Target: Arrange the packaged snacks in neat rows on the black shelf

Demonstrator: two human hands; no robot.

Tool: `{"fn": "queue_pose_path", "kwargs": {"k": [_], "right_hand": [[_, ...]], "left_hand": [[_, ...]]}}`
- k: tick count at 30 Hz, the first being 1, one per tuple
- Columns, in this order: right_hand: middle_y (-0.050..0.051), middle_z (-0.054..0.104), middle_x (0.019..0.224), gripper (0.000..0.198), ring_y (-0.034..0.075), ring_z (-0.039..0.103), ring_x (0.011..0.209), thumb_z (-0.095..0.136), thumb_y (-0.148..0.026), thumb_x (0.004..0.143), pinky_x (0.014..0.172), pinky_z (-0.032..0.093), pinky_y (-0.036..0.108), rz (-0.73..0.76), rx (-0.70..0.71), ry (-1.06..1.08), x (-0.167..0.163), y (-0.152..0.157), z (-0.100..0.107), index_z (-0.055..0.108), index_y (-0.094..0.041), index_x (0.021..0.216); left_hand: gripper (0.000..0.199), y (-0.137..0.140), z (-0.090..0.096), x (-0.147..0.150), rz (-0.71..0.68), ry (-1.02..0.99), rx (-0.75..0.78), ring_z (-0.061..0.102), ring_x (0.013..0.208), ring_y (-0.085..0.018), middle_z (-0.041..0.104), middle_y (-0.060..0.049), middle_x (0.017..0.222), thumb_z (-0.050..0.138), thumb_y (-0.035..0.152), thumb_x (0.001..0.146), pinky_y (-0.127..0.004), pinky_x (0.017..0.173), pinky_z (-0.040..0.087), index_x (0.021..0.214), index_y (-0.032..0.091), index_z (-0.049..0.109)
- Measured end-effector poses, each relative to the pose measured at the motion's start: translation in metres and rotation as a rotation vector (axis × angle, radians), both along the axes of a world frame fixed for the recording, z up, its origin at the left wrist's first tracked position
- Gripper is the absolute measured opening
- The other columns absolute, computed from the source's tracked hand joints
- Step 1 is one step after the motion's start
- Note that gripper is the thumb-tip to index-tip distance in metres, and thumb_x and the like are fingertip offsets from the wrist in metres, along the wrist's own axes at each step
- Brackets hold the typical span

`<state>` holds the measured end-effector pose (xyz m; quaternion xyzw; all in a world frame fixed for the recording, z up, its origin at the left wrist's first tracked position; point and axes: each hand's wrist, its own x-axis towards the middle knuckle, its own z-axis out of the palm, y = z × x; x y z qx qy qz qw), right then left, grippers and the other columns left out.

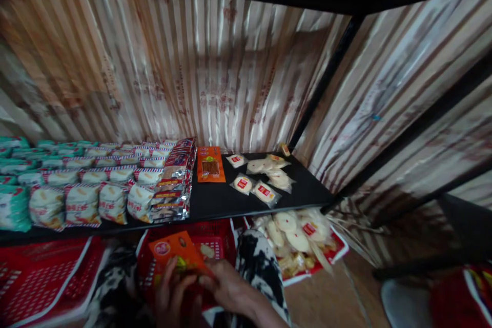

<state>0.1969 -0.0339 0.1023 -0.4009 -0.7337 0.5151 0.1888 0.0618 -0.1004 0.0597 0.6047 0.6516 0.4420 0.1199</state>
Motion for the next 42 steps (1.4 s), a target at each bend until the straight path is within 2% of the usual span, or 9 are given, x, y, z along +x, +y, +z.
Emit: {"fn": "queue_pose_path", "kwargs": {"k": [3, 8, 11, 15, 18, 25, 32, 35, 42], "right_hand": [[0.003, 0.068, 0.097, 0.029, 0.021, 0.06, 0.096, 0.052, -0.036, 0.085, 0.093, 0.043, 0.037, -0.09, -0.163, 0.247, 0.017, -0.004, 0.027, 0.066, -0.019, 0.103], [0.008, 0.068, 0.103, 0.044, 0.023, 0.062, 0.098, 0.066, -0.045, 0.075, 0.094, 0.043, 0.044, -0.362, -0.292, 0.447, 0.042, -0.005, 0.031, 0.062, -0.017, 0.109], [0.01, 0.068, 0.104, 0.05, 0.025, 0.064, 0.094, 0.069, -0.046, 0.071, 0.089, 0.047, 0.045, -0.463, -0.363, 0.536, 0.05, -0.007, 0.032, 0.059, -0.017, 0.111], [0.01, 0.069, 0.104, 0.051, 0.026, 0.065, 0.094, 0.064, -0.052, 0.074, 0.084, 0.05, 0.042, -0.6, -0.404, 0.569, 0.054, 0.0, 0.029, 0.059, -0.019, 0.112], [0.009, 0.069, 0.104, 0.053, 0.027, 0.065, 0.095, 0.063, -0.056, 0.073, 0.083, 0.05, 0.042, -0.678, -0.373, 0.544, 0.058, 0.016, 0.019, 0.06, -0.019, 0.111], [0.006, 0.071, 0.099, 0.057, 0.026, 0.065, 0.094, 0.07, -0.054, 0.066, 0.082, 0.05, 0.041, -0.704, -0.313, 0.673, 0.062, 0.071, 0.003, 0.058, -0.021, 0.11], [0.009, 0.07, 0.1, 0.054, 0.026, 0.066, 0.09, 0.072, -0.05, 0.063, 0.077, 0.052, 0.039, -0.684, -0.312, 0.703, 0.05, 0.143, 0.014, 0.057, -0.018, 0.105], [0.01, 0.07, 0.101, 0.047, 0.025, 0.067, 0.089, 0.068, -0.04, 0.067, 0.077, 0.053, 0.038, -0.712, -0.33, 0.521, 0.05, 0.171, 0.002, 0.056, -0.018, 0.106], [0.008, 0.068, 0.106, 0.048, 0.021, 0.064, 0.096, 0.061, -0.033, 0.073, 0.084, 0.051, 0.036, -0.728, -0.022, 0.149, 0.053, 0.211, -0.032, 0.052, -0.018, 0.118]], "left_hand": [[0.029, 0.002, 0.017, 0.006, -0.001, -0.026, 0.18, 0.033, 0.134, -0.028, 0.034, -0.008, 0.144, 0.046, 0.025, 0.085, -0.046, 0.105, 0.037, 0.11, 0.024, 0.06], [0.046, 0.021, 0.045, 0.013, -0.028, -0.192, 0.02, 0.033, 0.133, -0.025, 0.03, -0.01, 0.146, 0.045, 0.032, 0.087, -0.045, 0.106, 0.037, 0.132, 0.023, 0.04], [0.053, 0.04, 0.042, 0.019, -0.08, -0.404, -0.091, 0.048, 0.123, -0.024, 0.042, -0.013, 0.139, 0.047, 0.038, 0.085, -0.039, 0.096, 0.047, 0.134, 0.02, 0.037], [0.05, 0.066, 0.026, 0.032, -0.135, -0.697, -0.309, 0.067, 0.088, -0.021, 0.067, -0.011, 0.104, 0.057, 0.044, 0.076, -0.03, 0.072, 0.056, 0.119, 0.016, 0.053], [0.044, 0.083, 0.02, 0.046, -0.103, -0.714, -0.327, 0.067, 0.089, -0.021, 0.07, -0.009, 0.099, 0.062, 0.036, 0.072, -0.03, 0.077, 0.054, 0.111, 0.017, 0.059], [0.056, 0.135, 0.028, 0.062, -0.094, -0.747, -0.19, 0.064, 0.099, -0.018, 0.067, -0.008, 0.11, 0.058, 0.016, 0.073, -0.03, 0.089, 0.048, 0.128, 0.02, 0.047], [0.057, 0.186, 0.051, 0.062, 0.01, -0.385, -0.165, 0.057, 0.11, -0.021, 0.056, -0.013, 0.123, 0.046, 0.016, 0.08, -0.037, 0.096, 0.044, 0.136, 0.017, 0.036], [0.055, 0.195, 0.039, 0.064, 0.077, -0.156, -0.261, 0.053, 0.114, -0.025, 0.048, -0.016, 0.129, 0.048, 0.015, 0.078, -0.039, 0.094, 0.045, 0.133, 0.016, 0.042], [0.036, 0.203, 0.006, 0.07, 0.107, 0.084, -0.168, 0.044, 0.121, -0.027, 0.043, -0.013, 0.132, 0.048, 0.013, 0.075, -0.041, 0.103, 0.038, 0.107, 0.016, 0.065]]}}
